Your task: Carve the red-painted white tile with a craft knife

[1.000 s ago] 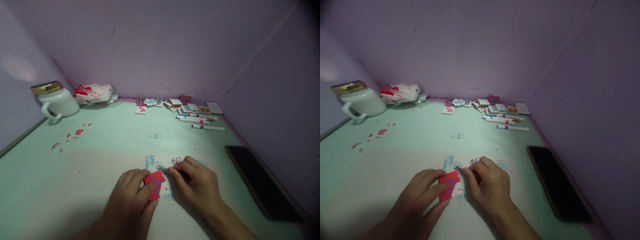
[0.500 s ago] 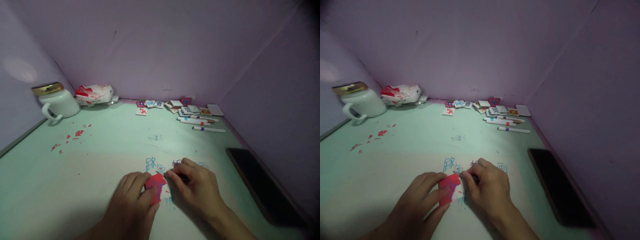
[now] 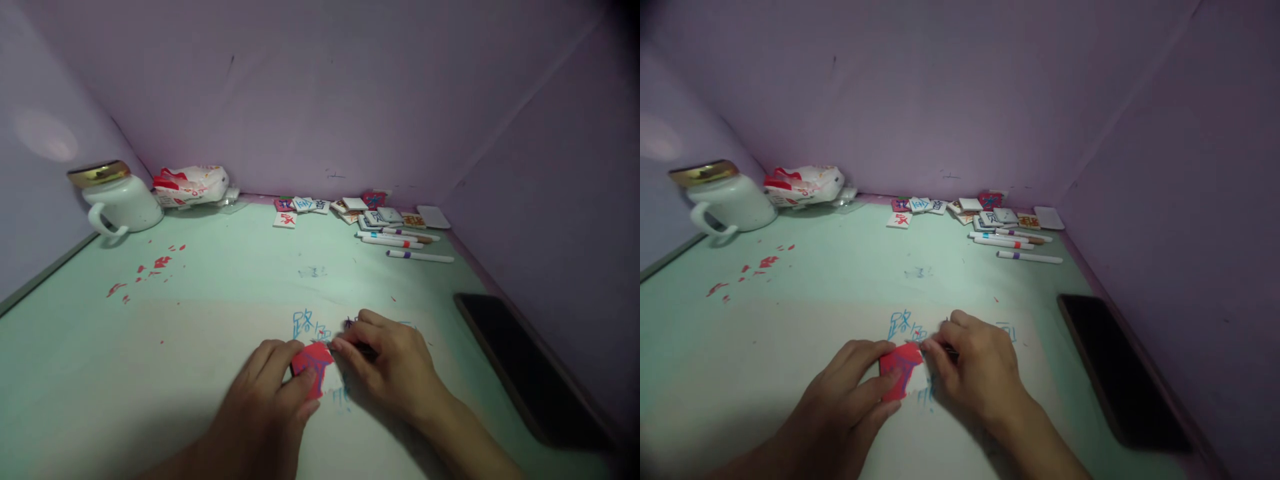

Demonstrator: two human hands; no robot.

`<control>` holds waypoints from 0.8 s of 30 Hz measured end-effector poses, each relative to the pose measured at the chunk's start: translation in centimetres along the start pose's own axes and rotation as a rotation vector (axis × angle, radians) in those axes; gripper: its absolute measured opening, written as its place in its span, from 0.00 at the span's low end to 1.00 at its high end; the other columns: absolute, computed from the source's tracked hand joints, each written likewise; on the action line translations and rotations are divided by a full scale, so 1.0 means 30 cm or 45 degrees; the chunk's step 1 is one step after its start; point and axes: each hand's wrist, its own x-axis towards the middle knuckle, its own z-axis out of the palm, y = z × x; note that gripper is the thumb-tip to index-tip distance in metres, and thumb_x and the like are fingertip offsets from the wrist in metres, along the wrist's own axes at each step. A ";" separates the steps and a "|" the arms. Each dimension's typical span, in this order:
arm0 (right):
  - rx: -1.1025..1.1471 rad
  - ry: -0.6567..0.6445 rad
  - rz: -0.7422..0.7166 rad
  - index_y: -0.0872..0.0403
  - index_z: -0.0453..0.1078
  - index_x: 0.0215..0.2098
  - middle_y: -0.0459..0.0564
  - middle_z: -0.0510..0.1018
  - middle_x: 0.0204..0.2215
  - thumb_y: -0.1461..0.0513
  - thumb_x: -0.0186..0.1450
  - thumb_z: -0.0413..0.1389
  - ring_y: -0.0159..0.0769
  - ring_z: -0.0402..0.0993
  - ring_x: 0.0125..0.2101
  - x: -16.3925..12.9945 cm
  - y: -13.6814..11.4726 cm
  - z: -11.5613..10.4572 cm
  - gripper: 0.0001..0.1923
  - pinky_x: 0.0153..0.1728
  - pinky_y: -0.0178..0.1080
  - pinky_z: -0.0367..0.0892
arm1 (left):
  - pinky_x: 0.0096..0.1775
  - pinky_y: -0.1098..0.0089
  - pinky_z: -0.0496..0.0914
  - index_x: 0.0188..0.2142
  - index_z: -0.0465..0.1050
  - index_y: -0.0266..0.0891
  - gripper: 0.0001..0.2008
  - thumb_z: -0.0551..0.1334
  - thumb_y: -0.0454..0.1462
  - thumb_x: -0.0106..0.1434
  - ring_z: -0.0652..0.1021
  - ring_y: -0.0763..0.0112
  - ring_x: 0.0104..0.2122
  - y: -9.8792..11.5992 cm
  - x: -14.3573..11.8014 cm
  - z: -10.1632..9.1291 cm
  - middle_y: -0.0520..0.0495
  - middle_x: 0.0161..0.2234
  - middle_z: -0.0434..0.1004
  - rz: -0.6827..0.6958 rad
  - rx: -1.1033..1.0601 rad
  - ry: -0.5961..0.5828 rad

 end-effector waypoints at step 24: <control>0.082 0.213 -0.022 0.52 0.74 0.26 0.43 0.71 0.22 0.56 0.66 0.54 0.28 0.66 0.21 -0.027 0.007 0.026 0.14 0.23 0.33 0.54 | 0.39 0.55 0.72 0.39 0.70 0.35 0.08 0.56 0.27 0.61 0.70 0.58 0.41 -0.012 -0.036 0.028 0.38 0.44 0.70 -0.013 -0.098 0.011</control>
